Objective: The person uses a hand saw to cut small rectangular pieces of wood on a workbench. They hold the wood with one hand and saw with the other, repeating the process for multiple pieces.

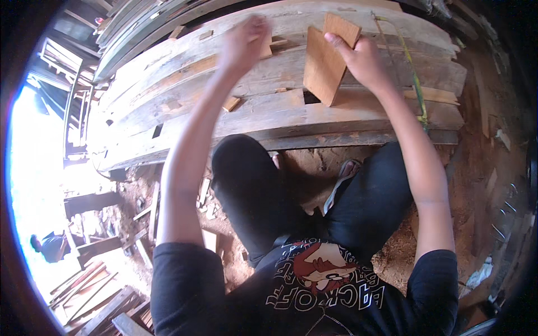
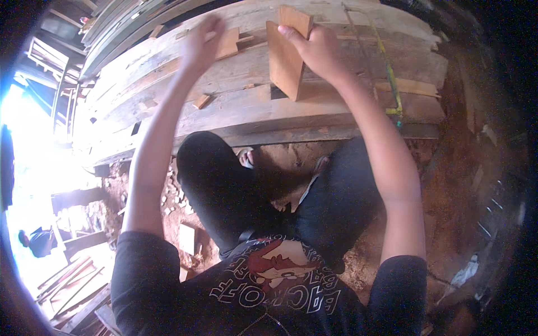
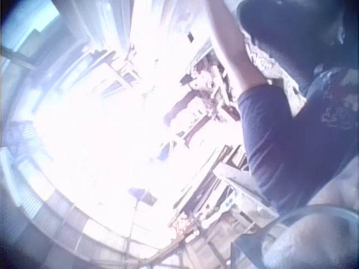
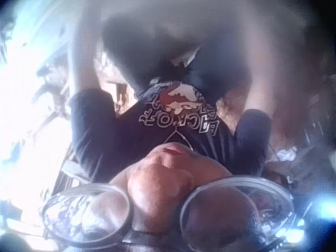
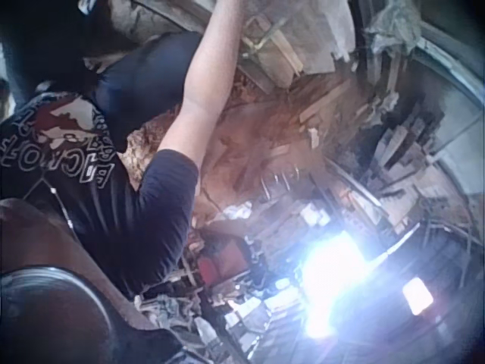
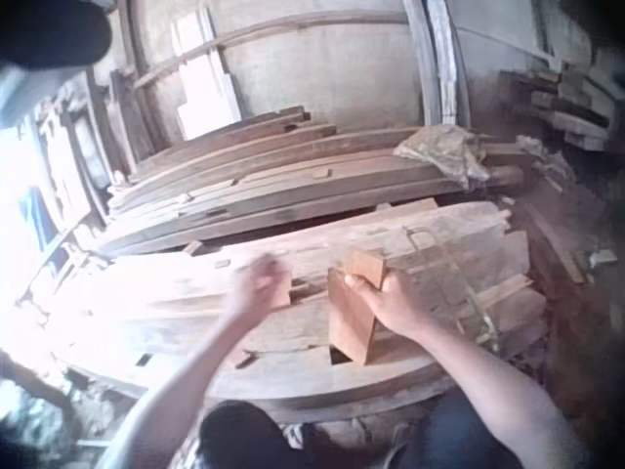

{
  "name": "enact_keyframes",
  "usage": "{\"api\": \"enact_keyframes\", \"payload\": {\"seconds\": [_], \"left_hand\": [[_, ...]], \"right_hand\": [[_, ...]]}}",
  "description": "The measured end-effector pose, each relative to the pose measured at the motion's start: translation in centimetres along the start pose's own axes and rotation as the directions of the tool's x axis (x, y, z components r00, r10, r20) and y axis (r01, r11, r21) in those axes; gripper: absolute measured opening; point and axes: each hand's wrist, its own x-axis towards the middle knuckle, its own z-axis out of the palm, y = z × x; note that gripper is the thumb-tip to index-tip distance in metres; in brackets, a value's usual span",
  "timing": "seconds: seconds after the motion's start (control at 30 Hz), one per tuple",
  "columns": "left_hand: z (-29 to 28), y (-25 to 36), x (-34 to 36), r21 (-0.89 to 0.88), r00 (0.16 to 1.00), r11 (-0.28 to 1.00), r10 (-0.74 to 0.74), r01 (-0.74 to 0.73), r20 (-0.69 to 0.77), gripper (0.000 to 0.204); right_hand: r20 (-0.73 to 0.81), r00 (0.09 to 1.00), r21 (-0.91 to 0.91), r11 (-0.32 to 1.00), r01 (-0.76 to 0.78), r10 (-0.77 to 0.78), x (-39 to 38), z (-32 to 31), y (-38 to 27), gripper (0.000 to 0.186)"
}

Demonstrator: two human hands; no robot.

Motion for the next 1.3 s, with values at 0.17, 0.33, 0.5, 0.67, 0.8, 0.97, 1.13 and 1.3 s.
{"api": "enact_keyframes", "payload": {"seconds": [0.17, 0.33, 0.5, 0.67, 0.8, 0.97, 1.13, 1.3], "left_hand": [[-10.2, -9.6, -26.1, 0.622, 0.974, 0.779, 0.069, 0.082, -0.215, 0.009], [-9.6, -11.2, -51.1, 0.717, 0.356, 0.381, -0.914, 0.585, 0.195, 0.012], [-8.6, -10.7, -52.5, 0.748, 0.223, 0.336, -0.942, 0.573, 0.252, 0.015], [-9.1, -5.4, -39.5, 0.568, 0.601, 0.694, -0.699, 0.442, 0.387, 0.017], [-7.1, 2.9, -25.4, 0.337, 0.672, 0.936, -0.315, 0.102, 0.67, 0.019], [-2.2, 13.9, -15.8, 0.206, 0.326, 0.941, -0.112, -0.269, 0.939, 0.021], [-1.9, 18.5, -15.8, 0.133, 0.039, 0.95, -0.127, -0.283, 0.991, 0.024], [-8.3, 18.9, -18.1, 0.117, -0.189, 0.976, -0.082, 0.186, 0.978, 0.026]], "right_hand": [[-0.028, 0.999, -0.016, 1.0, 0.021, -0.021, 0.8, -0.4, 2.6, 0.061], [-0.157, 0.981, 0.043, 0.992, 0.123, -0.115, 0.9, -0.5, 3.0, 0.054], [-0.102, 0.992, -0.003, 0.997, -0.074, 0.073, 1.1, -0.6, 1.7, 0.042], [-0.181, 0.974, 0.054, 0.988, 0.146, -0.134, 1.2, -0.4, 1.0, 0.047], [-0.092, 0.995, -0.093, 0.994, -0.057, 0.048, 0.9, -0.4, 1.1, 0.047], [-0.155, 0.981, -0.066, 0.992, 0.104, -0.113, 0.9, -0.4, 0.7, 0.047], [-0.151, 0.98, -0.037, 0.991, 0.125, -0.13, 0.5, -0.8, 1.8, 0.049], [-0.09, 0.991, -0.16, 0.984, 0.081, -0.096, 0.0, -1.9, 3.4, 0.059]]}}
